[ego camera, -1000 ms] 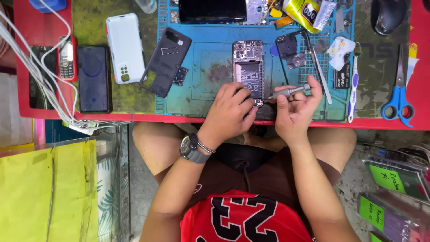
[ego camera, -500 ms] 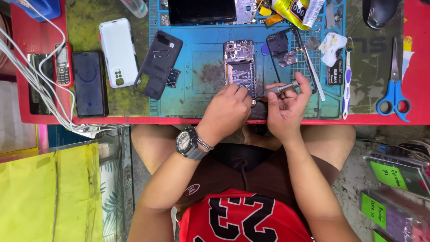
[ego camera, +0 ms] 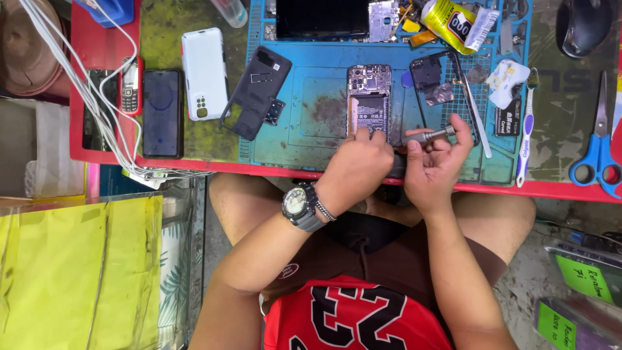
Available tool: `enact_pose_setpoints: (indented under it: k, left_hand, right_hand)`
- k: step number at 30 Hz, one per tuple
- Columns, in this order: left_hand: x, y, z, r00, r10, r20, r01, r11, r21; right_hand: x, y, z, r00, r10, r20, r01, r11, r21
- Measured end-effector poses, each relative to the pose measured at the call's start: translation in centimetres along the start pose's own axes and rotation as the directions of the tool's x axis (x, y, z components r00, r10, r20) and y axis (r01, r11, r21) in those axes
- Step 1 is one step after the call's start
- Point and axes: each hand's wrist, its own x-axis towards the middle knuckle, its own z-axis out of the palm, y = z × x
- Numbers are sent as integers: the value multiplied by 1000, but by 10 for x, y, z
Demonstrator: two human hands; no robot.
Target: The person disassembles a smartphone on a workbench, using a screwdriver and tweezers to remove screws and internal components. They detach a small circuit board and set it aside while continuing to work on the phone's interior.
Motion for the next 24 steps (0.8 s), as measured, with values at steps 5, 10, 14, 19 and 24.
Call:
enact_pose_setpoints:
  k: [5, 10, 14, 19, 24]
  left_hand:
    - [-8, -5, 8, 998, 39, -52, -38, 999, 35]
    - [-6, -24, -8, 996, 1, -91, -9, 996, -85]
    - [-11, -45, -22, 988, -69, -139, 8, 917, -398]
    - [-23, -75, -44, 971, -148, -187, 18, 827, -562]
    - [-42, -94, -55, 967, -180, -181, 34, 792, -609]
  right_hand:
    - [0, 2, 2, 1000, 11, -9, -11, 999, 33]
    - [2, 0, 3, 1000, 12, -14, -11, 999, 43]
    - [2, 1, 3, 1000, 16, -17, -15, 999, 45]
    - [2, -2, 4, 999, 48, -23, -46, 996, 77]
    - [2, 0, 2, 999, 47, -9, -46, 998, 32]
